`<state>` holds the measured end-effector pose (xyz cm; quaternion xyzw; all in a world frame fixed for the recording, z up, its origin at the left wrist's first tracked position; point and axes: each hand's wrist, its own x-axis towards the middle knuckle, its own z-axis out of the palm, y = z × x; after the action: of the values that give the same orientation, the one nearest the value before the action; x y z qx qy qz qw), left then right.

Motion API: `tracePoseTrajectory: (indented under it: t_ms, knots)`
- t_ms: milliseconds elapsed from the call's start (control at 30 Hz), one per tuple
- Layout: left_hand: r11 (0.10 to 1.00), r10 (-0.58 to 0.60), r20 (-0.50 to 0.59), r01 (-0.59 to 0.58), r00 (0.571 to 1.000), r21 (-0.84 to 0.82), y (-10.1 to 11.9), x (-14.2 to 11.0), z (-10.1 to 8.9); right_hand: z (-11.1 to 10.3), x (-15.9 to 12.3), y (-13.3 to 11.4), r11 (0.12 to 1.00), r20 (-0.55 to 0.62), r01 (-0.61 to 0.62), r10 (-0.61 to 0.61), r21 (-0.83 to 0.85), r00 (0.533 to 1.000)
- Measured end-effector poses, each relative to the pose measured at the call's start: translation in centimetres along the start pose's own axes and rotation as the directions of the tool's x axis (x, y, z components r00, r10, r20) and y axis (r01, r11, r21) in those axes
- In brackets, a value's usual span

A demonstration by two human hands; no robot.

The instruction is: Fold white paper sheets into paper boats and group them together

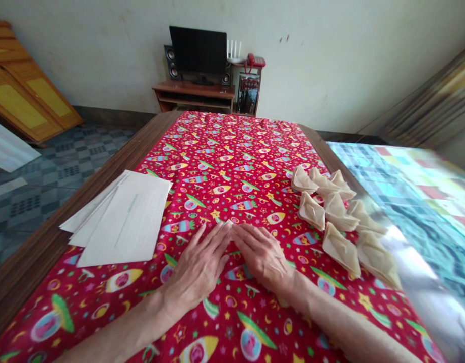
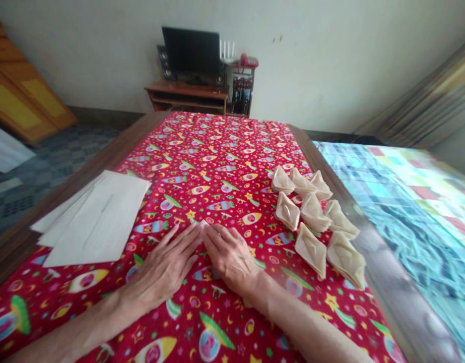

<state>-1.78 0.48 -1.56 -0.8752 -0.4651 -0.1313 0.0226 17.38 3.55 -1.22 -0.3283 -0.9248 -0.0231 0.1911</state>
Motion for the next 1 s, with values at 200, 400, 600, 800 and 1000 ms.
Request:
tracePoseTrajectory:
  t_ms: [200, 400, 600, 800, 1000]
  knots:
    - [0.999, 0.034, 0.022, -0.034, 0.999, 0.007, -0.3, -0.1, -0.5, -1.0, -1.3, -0.5, 0.999, 0.134, 0.035, -0.037, 0.018, 0.990]
    - [1.000, 0.022, -0.002, -0.022, 1.000, 0.022, -1.3, -1.3, -0.7, -1.5, -2.8, 0.1, 0.999, 0.111, 0.028, -0.030, 0.015, 0.993]
    - [0.999, -0.018, -0.013, 0.018, 1.000, 0.047, -1.9, -2.5, -0.9, -1.3, -3.7, 0.3, 1.000, 0.094, 0.025, -0.023, -0.017, 0.995]
    - [0.990, -0.093, -0.177, 0.072, 0.980, -0.123, -2.7, -0.9, -0.1, -1.0, -1.9, 0.1, 0.997, -0.009, 0.035, -0.036, -0.075, 0.999]
    - [0.971, -0.147, -0.108, 0.123, 0.983, -0.205, -2.9, 2.0, 1.0, -0.4, 0.8, 0.5, 0.981, 0.023, -0.063, 0.069, -0.186, 0.997]
